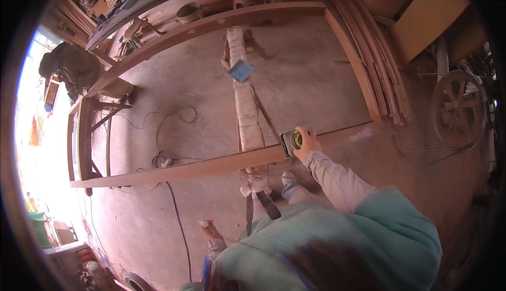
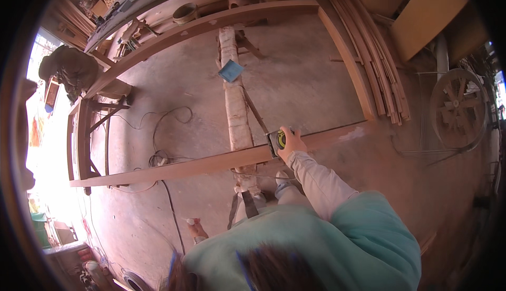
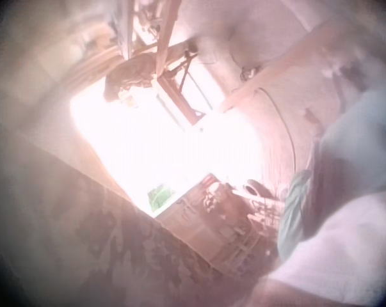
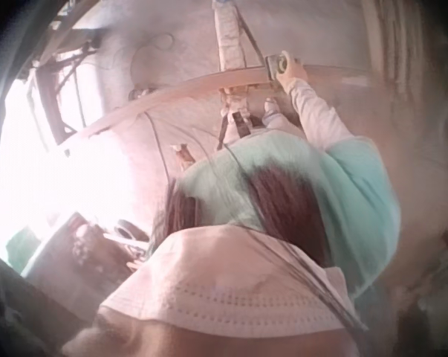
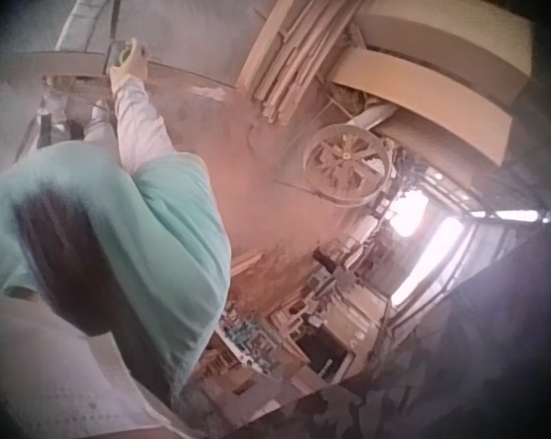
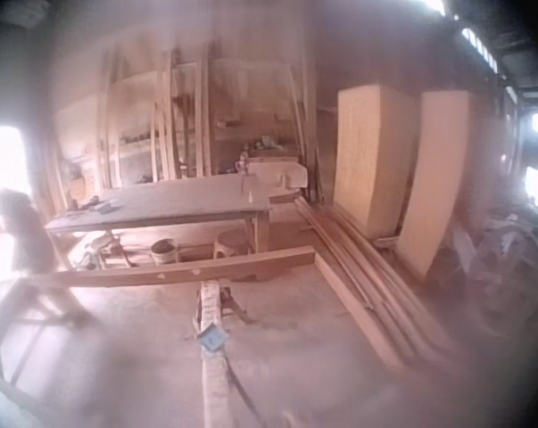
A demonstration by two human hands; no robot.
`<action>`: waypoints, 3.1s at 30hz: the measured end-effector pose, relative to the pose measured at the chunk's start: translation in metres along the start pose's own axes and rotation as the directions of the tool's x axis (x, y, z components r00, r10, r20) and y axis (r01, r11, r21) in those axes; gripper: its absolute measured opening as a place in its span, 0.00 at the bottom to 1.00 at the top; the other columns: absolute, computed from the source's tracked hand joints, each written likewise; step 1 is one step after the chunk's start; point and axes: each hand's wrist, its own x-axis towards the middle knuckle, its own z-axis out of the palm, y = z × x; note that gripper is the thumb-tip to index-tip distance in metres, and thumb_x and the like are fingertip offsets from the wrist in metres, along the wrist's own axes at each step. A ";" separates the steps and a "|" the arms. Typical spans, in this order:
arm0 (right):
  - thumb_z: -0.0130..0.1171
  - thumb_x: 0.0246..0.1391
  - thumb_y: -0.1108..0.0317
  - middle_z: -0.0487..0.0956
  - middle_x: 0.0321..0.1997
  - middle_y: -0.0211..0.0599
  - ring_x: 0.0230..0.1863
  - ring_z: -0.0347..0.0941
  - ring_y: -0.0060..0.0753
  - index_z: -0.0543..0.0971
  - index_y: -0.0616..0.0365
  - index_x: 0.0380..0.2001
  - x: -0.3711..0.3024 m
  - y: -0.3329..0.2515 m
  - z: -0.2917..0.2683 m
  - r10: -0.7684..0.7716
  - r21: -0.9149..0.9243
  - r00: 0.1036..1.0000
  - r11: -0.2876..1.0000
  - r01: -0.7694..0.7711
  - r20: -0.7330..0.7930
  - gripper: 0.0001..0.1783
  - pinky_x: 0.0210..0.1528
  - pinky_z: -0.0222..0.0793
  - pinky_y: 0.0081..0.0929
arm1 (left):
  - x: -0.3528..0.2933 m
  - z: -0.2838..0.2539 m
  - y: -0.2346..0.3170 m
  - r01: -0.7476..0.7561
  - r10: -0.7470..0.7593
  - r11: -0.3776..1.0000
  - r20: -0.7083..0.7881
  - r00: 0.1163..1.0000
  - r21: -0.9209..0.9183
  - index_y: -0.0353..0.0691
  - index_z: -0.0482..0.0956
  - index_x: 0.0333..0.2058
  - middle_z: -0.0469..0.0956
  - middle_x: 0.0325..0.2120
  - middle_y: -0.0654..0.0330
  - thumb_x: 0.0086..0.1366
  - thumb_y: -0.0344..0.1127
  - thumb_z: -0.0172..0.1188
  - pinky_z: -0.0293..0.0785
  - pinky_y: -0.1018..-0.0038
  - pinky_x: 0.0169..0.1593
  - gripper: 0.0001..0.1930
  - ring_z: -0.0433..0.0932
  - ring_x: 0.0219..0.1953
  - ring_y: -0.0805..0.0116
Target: The person sands a long wooden plank using a handheld electric sander, moving it along the plank's length and edges. The person then uses a small tool to scrape or clean a groove in the wood.
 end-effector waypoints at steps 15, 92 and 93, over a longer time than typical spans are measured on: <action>0.70 0.34 0.68 0.64 0.54 0.45 0.47 0.74 0.55 0.65 0.33 0.57 -0.013 0.085 -0.033 0.201 0.027 0.958 0.979 -0.200 -0.203 0.43 0.47 0.76 0.45 | -0.028 0.012 0.071 0.009 -0.008 0.977 0.008 1.000 -0.211 0.36 0.70 0.41 0.71 0.38 0.59 0.73 0.46 0.50 0.70 0.66 0.55 0.16 0.72 0.44 0.66; 0.67 0.42 0.59 0.79 0.38 0.44 0.43 0.77 0.44 0.77 0.52 0.42 -0.136 -0.827 0.687 -0.291 -0.207 0.496 0.655 0.727 0.818 0.22 0.48 0.72 0.36 | 0.351 -0.681 -0.390 0.032 -0.622 0.756 -0.703 0.344 -0.654 0.42 0.66 0.48 0.75 0.33 0.61 0.67 0.49 0.61 0.70 0.76 0.39 0.21 0.71 0.33 0.72; 0.67 0.42 0.59 0.80 0.34 0.40 0.39 0.78 0.40 0.78 0.53 0.41 -0.125 -0.825 0.702 -0.315 -0.213 0.502 0.636 0.741 0.805 0.21 0.45 0.74 0.34 | 0.366 -0.685 -0.391 0.116 -0.657 0.741 -0.679 0.328 -0.661 0.43 0.65 0.49 0.75 0.34 0.60 0.66 0.49 0.61 0.71 0.74 0.42 0.22 0.73 0.35 0.71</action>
